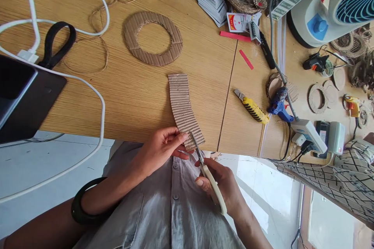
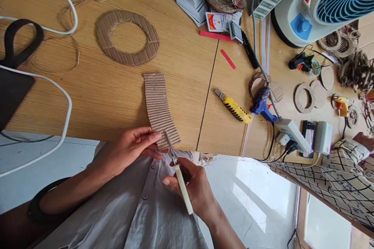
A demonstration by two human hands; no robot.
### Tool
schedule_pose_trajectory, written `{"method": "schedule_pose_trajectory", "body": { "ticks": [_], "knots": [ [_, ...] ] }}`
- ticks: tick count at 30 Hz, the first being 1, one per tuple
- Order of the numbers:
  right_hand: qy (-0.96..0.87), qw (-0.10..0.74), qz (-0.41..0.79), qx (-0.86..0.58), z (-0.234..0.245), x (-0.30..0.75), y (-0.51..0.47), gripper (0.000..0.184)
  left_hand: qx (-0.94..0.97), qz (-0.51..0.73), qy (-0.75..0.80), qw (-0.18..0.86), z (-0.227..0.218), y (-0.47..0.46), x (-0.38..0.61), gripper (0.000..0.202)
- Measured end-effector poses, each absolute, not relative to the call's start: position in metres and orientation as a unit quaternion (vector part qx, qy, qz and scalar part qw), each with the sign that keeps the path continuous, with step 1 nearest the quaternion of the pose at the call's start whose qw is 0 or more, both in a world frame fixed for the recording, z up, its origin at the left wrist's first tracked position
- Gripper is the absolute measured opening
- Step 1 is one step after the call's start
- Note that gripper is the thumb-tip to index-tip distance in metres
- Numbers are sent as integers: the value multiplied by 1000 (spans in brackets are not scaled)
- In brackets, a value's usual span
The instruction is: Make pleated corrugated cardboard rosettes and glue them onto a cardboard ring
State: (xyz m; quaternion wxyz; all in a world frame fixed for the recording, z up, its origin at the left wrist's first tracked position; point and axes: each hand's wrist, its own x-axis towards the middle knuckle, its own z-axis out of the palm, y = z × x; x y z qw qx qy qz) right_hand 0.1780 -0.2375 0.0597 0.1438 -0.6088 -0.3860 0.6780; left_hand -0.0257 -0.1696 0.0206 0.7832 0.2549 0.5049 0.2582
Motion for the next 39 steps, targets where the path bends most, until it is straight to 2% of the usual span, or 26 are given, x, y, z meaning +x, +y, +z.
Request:
{"method": "schedule_pose_trajectory", "body": {
  "ticks": [13, 39],
  "knots": [
    [-418, 171, 692, -563, 59, 175, -234, 58, 284, 212, 468, 810, 31, -164, -30, 40],
    [-399, 161, 693, -578, 57, 174, -237, 53, 250, 249, 499, 791, 28, -159, -34, 39]
  ]
}}
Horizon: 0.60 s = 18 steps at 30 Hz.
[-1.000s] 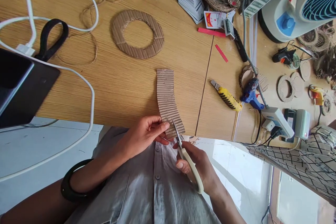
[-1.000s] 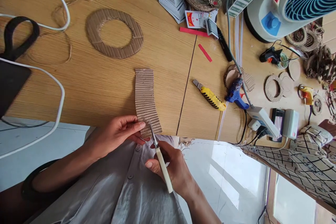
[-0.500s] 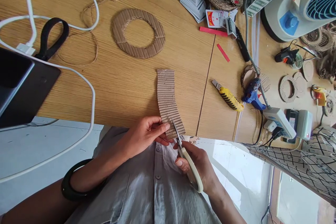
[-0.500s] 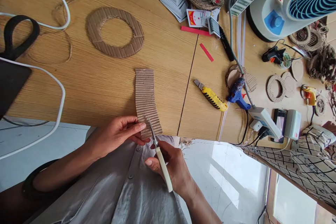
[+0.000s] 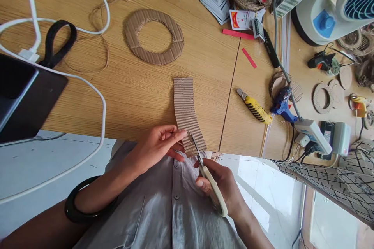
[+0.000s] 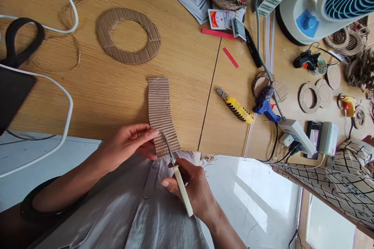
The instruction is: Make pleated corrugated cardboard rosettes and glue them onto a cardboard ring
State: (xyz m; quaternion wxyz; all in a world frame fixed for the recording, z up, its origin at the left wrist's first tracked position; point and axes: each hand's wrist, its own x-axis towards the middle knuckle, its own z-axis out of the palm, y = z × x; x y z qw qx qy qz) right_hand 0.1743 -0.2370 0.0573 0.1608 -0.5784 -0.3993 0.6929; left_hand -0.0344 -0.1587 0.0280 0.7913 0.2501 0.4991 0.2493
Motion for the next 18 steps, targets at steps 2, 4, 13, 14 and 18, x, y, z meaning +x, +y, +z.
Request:
{"method": "schedule_pose_trajectory", "body": {
  "ticks": [2, 4, 13, 14, 18],
  "knots": [
    [-402, 161, 697, -572, 58, 174, -236, 54, 257, 249, 507, 784, 27, -158, -35, 40],
    [-409, 168, 694, -568, 57, 174, -235, 56, 266, 240, 503, 787, 26, -159, -35, 41],
    [-418, 175, 694, -559, 56, 173, -232, 51, 278, 229, 497, 790, 23, -163, -35, 38],
    [-417, 176, 694, -560, 56, 173, -232, 50, 278, 230, 496, 790, 23, -163, -35, 38],
    [-404, 178, 699, -562, 55, 174, -234, 46, 276, 230, 493, 793, 24, -164, -36, 36]
  ]
}}
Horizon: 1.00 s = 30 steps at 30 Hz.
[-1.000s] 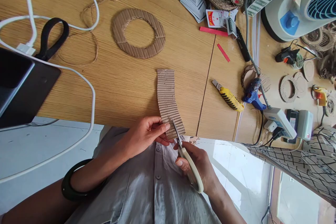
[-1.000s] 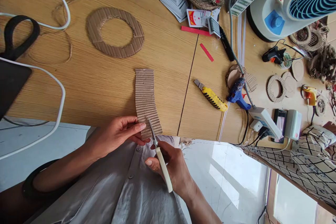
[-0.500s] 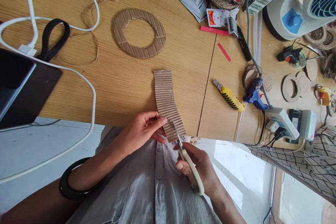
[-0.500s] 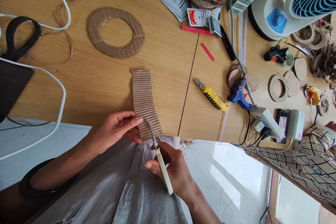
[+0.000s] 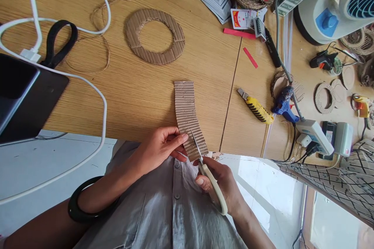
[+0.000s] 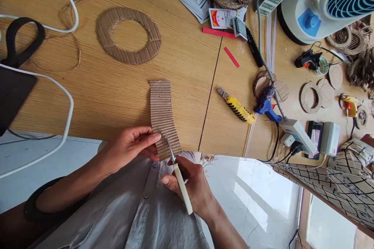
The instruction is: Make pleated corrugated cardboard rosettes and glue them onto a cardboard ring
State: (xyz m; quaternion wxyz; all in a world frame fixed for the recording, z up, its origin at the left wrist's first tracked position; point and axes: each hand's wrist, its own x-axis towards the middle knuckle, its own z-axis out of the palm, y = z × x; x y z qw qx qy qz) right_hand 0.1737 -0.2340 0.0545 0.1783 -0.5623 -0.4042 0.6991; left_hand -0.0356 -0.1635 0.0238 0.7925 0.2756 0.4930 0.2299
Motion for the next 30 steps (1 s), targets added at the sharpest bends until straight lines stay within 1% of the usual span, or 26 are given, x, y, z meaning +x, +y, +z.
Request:
{"method": "schedule_pose_trajectory", "body": {
  "ticks": [6, 19, 24, 30],
  "knots": [
    [-384, 181, 707, -565, 53, 174, -237, 44, 269, 231, 488, 798, 24, -162, -35, 38],
    [-408, 187, 693, -564, 48, 168, -230, 48, 281, 207, 481, 804, 27, -166, -32, 39],
    [-401, 203, 693, -564, 46, 168, -232, 48, 282, 205, 484, 803, 25, -164, -32, 36],
    [-396, 201, 691, -570, 46, 171, -234, 46, 263, 208, 478, 812, 27, -163, -31, 36]
  ]
}}
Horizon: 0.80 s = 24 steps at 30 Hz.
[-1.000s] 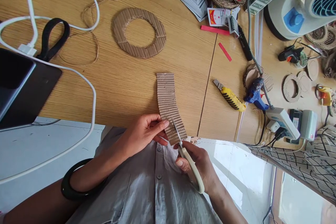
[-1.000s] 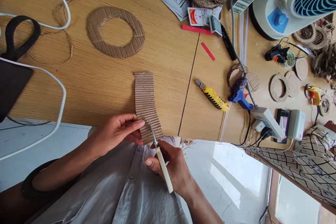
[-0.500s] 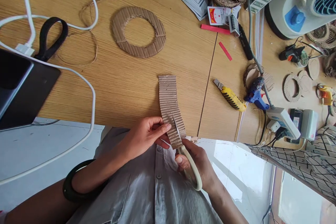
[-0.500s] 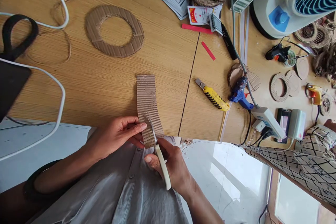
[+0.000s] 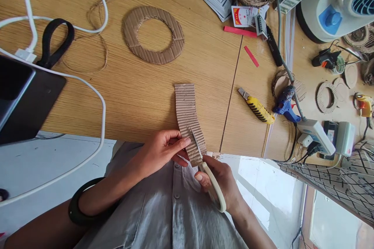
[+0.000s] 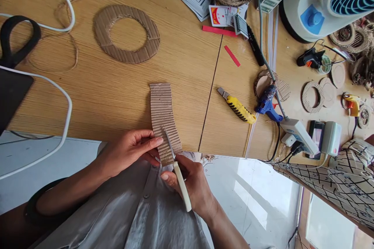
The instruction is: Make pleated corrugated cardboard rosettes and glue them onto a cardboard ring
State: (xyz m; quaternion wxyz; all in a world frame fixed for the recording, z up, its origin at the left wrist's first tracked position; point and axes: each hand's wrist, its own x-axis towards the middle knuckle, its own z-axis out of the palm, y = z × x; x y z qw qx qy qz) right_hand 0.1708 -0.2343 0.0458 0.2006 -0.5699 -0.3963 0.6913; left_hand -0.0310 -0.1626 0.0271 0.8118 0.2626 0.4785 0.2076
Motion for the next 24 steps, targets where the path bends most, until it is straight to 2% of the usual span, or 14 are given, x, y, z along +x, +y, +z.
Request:
{"method": "schedule_pose_trajectory", "body": {
  "ticks": [8, 24],
  "knots": [
    [-400, 184, 699, -563, 53, 173, -232, 46, 250, 235, 514, 786, 26, -158, -37, 36],
    [-404, 189, 701, -556, 54, 170, -229, 52, 270, 208, 492, 801, 25, -162, -36, 38]
  ]
}}
